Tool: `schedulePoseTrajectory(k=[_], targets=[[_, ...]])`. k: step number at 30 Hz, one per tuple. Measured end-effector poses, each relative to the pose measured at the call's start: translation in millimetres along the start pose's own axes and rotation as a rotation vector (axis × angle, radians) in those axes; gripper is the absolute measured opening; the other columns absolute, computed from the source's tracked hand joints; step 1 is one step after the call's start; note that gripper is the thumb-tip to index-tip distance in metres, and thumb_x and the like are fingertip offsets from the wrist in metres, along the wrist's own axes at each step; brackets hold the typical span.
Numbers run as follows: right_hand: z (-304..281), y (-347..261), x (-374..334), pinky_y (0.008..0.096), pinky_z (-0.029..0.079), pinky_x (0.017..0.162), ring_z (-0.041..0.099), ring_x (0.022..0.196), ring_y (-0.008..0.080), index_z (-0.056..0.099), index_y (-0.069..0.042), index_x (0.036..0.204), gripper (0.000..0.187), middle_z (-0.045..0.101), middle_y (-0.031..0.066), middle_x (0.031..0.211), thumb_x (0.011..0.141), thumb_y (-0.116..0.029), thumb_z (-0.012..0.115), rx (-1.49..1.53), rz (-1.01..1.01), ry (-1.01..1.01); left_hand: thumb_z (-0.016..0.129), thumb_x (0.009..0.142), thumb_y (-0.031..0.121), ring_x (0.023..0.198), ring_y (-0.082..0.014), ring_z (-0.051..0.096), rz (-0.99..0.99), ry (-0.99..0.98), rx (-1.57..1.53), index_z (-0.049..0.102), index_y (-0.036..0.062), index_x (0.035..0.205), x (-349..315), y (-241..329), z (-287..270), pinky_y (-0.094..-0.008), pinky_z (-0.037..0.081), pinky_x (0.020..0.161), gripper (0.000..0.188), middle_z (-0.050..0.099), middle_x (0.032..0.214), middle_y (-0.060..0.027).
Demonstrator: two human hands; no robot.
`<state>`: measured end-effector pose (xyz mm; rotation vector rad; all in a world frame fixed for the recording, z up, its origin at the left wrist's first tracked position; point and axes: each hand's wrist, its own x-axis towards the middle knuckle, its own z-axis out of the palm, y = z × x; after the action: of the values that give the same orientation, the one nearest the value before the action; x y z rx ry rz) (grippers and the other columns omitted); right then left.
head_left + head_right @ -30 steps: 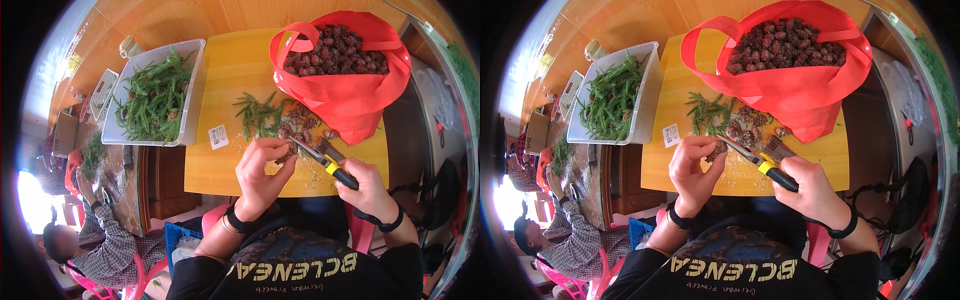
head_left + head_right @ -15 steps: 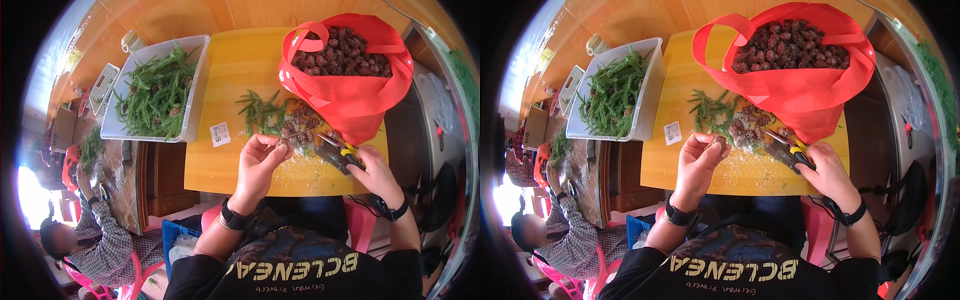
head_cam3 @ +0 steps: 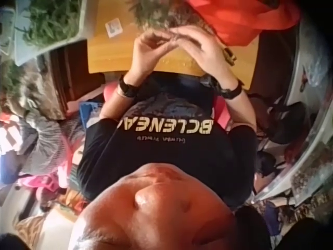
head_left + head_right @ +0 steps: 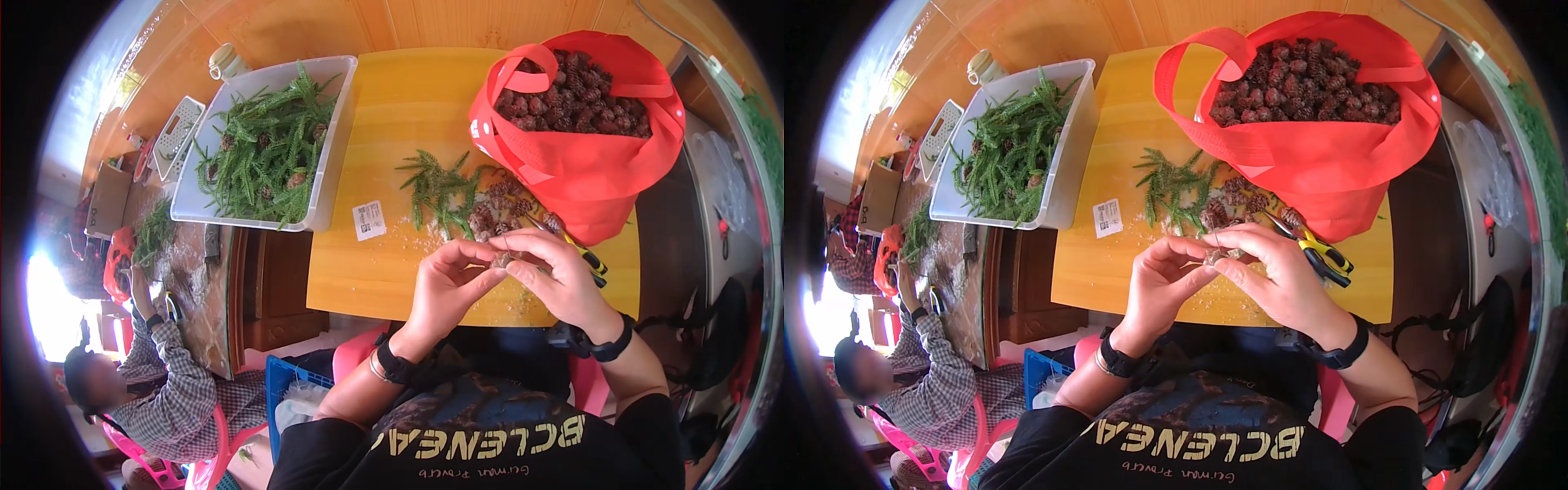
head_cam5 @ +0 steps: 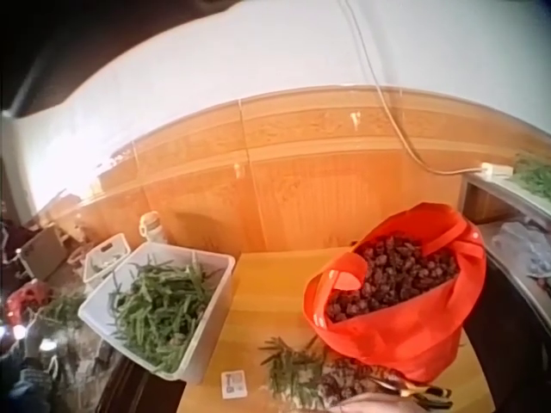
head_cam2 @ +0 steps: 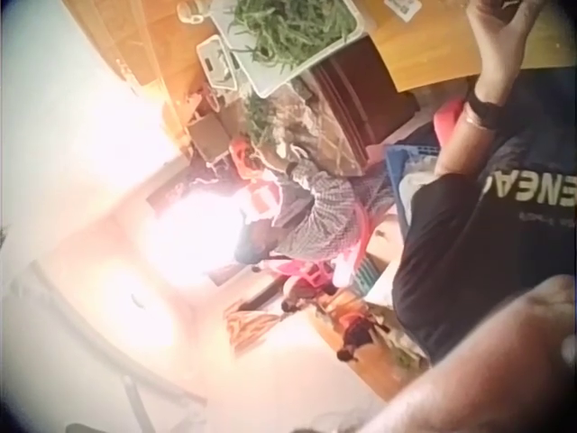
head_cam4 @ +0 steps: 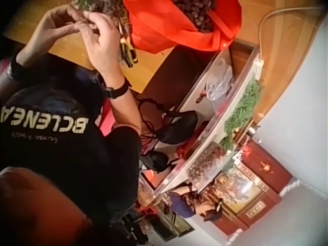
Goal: Trimming green plant stems with pliers and sorting seeds into a red bag.
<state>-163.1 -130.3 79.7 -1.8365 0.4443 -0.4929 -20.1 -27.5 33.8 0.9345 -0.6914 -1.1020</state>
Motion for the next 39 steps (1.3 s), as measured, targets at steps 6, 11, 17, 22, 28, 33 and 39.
schedulePoseTrajectory(k=[6,11,17,22,28,33,39], targets=[[3.6,17.4,0.3,0.0267,0.047,0.082,0.055,0.099,0.0116,0.053,0.003,0.112,0.021,0.058,0.0077,0.110,0.094,-0.006,0.048,0.299,0.177,0.061,0.063,0.082,0.001,0.092,-0.0103,0.058,0.124,0.107,0.725,0.056,0.0008,0.106,21.7,16.3,-23.2,-0.0264,0.050,0.074,0.025,0.058,0.106,-0.0055],[1.0,19.4,-0.1,0.0246,0.045,0.082,0.056,0.095,0.0105,0.053,0.002,0.110,0.019,0.060,0.0066,0.105,0.093,-0.006,0.048,0.241,0.162,0.059,0.064,0.079,0.002,0.074,-0.0194,0.060,0.323,0.277,1.190,0.047,0.0032,0.123,64.2,-0.6,-58.2,-0.0281,0.049,0.061,0.048,0.059,0.098,-0.0104],[2.5,18.8,-3.1,0.0242,0.044,0.081,0.056,0.094,0.0115,0.054,0.003,0.109,0.019,0.058,0.0075,0.107,0.092,-0.003,0.049,0.218,0.099,0.026,0.063,0.080,0.002,0.067,-0.0189,0.058,0.169,0.227,1.247,0.045,-0.0015,0.127,83.8,8.7,-78.1,-0.0274,0.048,0.059,0.050,0.059,0.087,-0.0091],[-4.8,18.1,-1.8,0.0255,0.043,0.083,0.054,0.099,0.0127,0.055,0.002,0.108,0.020,0.053,0.0111,0.118,0.091,-0.006,0.048,0.215,0.056,-0.009,0.056,0.087,0.004,0.084,-0.0082,0.054,0.048,0.231,0.076,0.041,-0.0027,0.129,56.9,34.4,-83.0,-0.0212,0.045,0.071,0.045,0.056,0.096,-0.0006],[5.3,3.4,11.2,0.0269,0.040,0.087,0.050,0.106,0.0125,0.056,0.001,0.106,0.019,0.047,0.0126,0.128,0.092,-0.009,0.047,0.244,-0.017,-0.039,0.053,0.093,0.016,0.087,-0.0067,0.049,0.007,0.079,-0.164,0.043,0.0066,0.129,15.9,29.2,-55.4,-0.0247,0.043,0.077,0.038,0.049,0.092,0.0032],[7.6,6.4,14.2,0.0260,0.040,0.088,0.049,0.107,0.0117,0.057,0.001,0.106,0.020,0.043,0.0127,0.131,0.093,-0.010,0.048,0.237,-0.056,-0.075,0.048,0.095,0.035,0.091,-0.0107,0.051,-0.116,0.049,-0.193,0.047,0.0094,0.125,4.2,18.2,-34.8,-0.0328,0.044,0.082,0.039,0.051,0.094,0.0018],[6.2,4.2,8.2,0.0242,0.043,0.082,0.052,0.097,0.0103,0.058,0.002,0.105,0.019,0.044,0.0098,0.122,0.091,-0.010,0.052,0.115,-0.033,-0.092,0.042,0.098,0.025,0.094,-0.0140,0.050,-0.182,0.024,-0.425,0.047,0.0054,0.118,-1.0,2.6,-16.6,-0.0334,0.042,0.088,0.028,0.052,0.099,-0.0039]])
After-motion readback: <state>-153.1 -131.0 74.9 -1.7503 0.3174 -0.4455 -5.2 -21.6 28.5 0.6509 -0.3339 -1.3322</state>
